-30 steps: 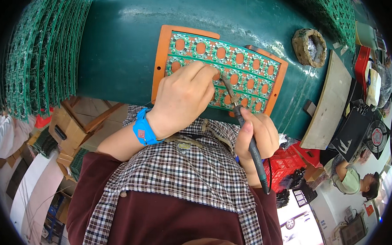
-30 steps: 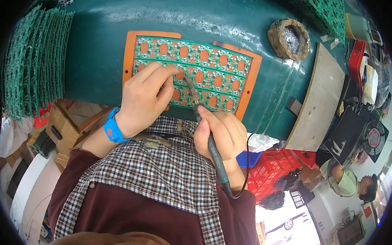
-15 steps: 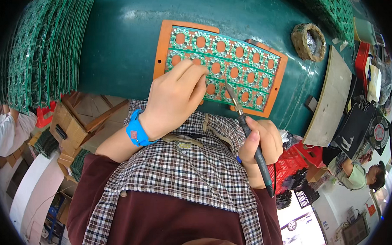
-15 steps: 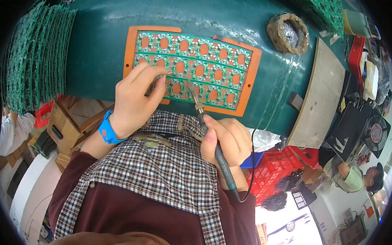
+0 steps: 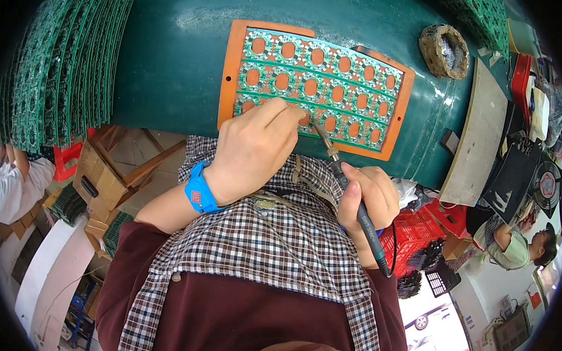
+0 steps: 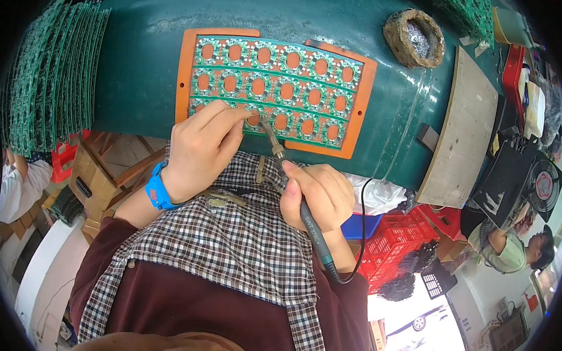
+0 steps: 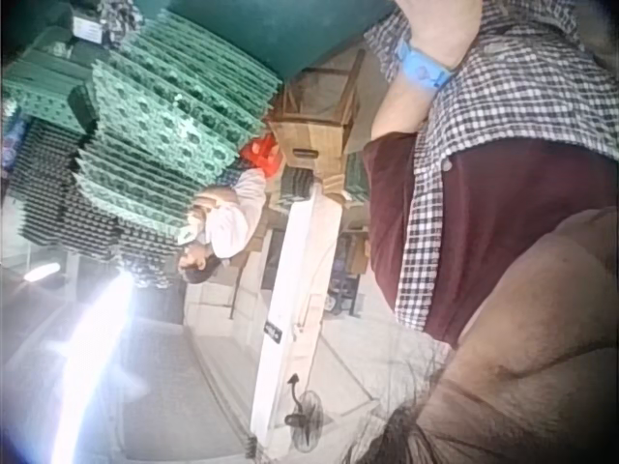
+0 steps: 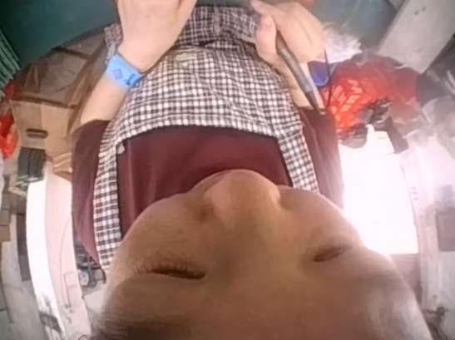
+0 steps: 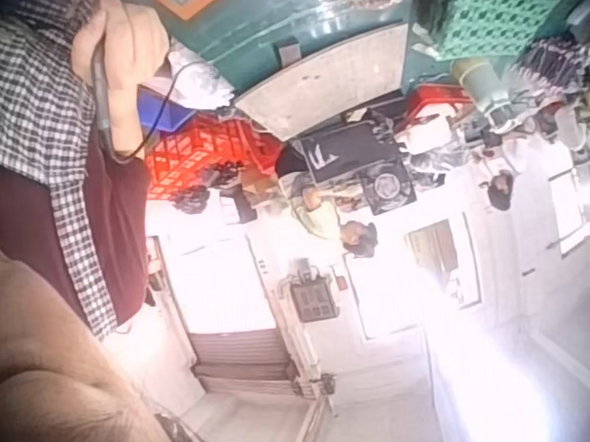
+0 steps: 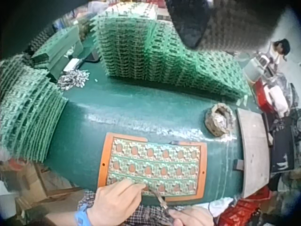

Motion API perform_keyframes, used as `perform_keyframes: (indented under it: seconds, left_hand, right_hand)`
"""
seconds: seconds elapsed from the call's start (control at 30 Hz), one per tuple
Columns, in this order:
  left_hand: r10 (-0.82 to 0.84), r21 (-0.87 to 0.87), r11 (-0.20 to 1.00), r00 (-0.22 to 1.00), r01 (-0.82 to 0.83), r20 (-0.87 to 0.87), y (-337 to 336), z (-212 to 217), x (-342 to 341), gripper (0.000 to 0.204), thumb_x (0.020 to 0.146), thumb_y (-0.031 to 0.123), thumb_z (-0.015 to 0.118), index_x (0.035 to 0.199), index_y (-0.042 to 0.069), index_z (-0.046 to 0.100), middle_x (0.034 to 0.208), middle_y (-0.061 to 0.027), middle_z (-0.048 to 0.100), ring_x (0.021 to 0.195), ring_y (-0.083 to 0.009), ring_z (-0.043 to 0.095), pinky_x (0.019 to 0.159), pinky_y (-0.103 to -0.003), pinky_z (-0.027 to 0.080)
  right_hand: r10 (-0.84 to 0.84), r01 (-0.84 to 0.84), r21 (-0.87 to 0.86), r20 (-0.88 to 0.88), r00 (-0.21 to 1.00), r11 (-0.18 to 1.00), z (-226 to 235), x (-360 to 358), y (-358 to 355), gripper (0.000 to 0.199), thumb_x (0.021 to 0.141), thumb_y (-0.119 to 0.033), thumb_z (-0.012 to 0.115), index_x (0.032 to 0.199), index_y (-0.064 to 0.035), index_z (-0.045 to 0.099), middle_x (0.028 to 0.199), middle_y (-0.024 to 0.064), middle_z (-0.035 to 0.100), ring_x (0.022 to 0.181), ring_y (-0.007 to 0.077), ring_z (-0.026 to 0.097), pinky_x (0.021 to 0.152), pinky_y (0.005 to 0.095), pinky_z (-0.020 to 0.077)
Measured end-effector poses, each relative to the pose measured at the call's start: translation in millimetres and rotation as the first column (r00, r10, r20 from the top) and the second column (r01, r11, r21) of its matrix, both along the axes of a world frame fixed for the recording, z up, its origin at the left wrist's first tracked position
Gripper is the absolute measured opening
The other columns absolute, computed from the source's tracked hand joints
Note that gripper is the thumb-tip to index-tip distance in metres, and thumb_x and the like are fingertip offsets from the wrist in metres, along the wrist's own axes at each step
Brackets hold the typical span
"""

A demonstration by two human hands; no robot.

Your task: The person solders components onto a circuit board panel mounted in a fixture using a soldering iron. The person removes the completed panel, places a new circuit board panel from a stack into the fixture, and solders the components on the new panel.

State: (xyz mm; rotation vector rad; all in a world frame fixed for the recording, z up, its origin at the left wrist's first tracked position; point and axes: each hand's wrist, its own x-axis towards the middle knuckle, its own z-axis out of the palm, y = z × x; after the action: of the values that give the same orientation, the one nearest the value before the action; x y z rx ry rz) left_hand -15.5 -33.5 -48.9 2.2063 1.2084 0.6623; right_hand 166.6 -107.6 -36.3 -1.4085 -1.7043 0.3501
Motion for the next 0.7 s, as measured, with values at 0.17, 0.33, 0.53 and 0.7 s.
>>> perform_keyframes:
  seconds: [0.17, 0.33, 0.53, 0.7]
  left_hand:
    - [-0.046, -0.01, 0.999, 0.999, 0.046, 0.0, 4, 5, -2, 0.019, 0.079, 0.001, 0.064, 0.097, 0.006, 0.066, 0.077, -0.0051, 0.054, 0.06, -0.0207, 0.057, 0.051, -0.031, 0.046]
    - [0.051, -0.138, 0.989, 0.997, -0.042, 0.058, 3, 6, -10, 0.019, 0.079, 0.001, 0.065, 0.097, 0.006, 0.066, 0.075, -0.0061, 0.055, 0.06, -0.0209, 0.057, 0.052, -0.031, 0.046]
    - [0.058, -0.075, 0.996, 0.998, -0.055, 0.036, -6, -2, -15, 0.014, 0.079, 0.001, 0.065, 0.093, 0.005, 0.066, 0.075, -0.0057, 0.055, 0.062, -0.0214, 0.059, 0.053, -0.031, 0.047]
    - [0.022, -0.067, 0.998, 1.0, -0.021, 0.02, -4, 0, -14, 0.012, 0.079, 0.002, 0.066, 0.091, 0.005, 0.065, 0.076, -0.0057, 0.055, 0.063, -0.022, 0.059, 0.053, -0.031, 0.047]
  right_hand:
    - [-0.017, 0.017, -0.022, 0.004, 1.0, 1.0, -1, -1, -4, 0.011, 0.075, -0.005, 0.059, 0.078, 0.0014, 0.067, 0.06, 0.007, 0.058, 0.048, 0.0188, 0.056, 0.043, 0.0286, 0.0429]
    - [-0.025, 0.025, 0.066, -0.006, 1.0, 0.997, -6, 2, -12, 0.013, 0.075, -0.007, 0.058, 0.079, 0.0016, 0.067, 0.059, 0.0071, 0.058, 0.048, 0.0191, 0.055, 0.044, 0.0287, 0.0432]
    - [0.019, -0.019, 0.023, 0.001, 1.0, 1.0, -6, -10, -6, 0.014, 0.074, -0.006, 0.059, 0.08, 0.0026, 0.067, 0.06, 0.0076, 0.057, 0.047, 0.0187, 0.055, 0.044, 0.028, 0.0432]
    - [0.032, -0.032, 0.032, 0.013, 0.999, 0.999, -7, -8, -5, 0.013, 0.074, -0.005, 0.059, 0.08, 0.0029, 0.067, 0.06, 0.0076, 0.057, 0.047, 0.0182, 0.054, 0.043, 0.0276, 0.0428]
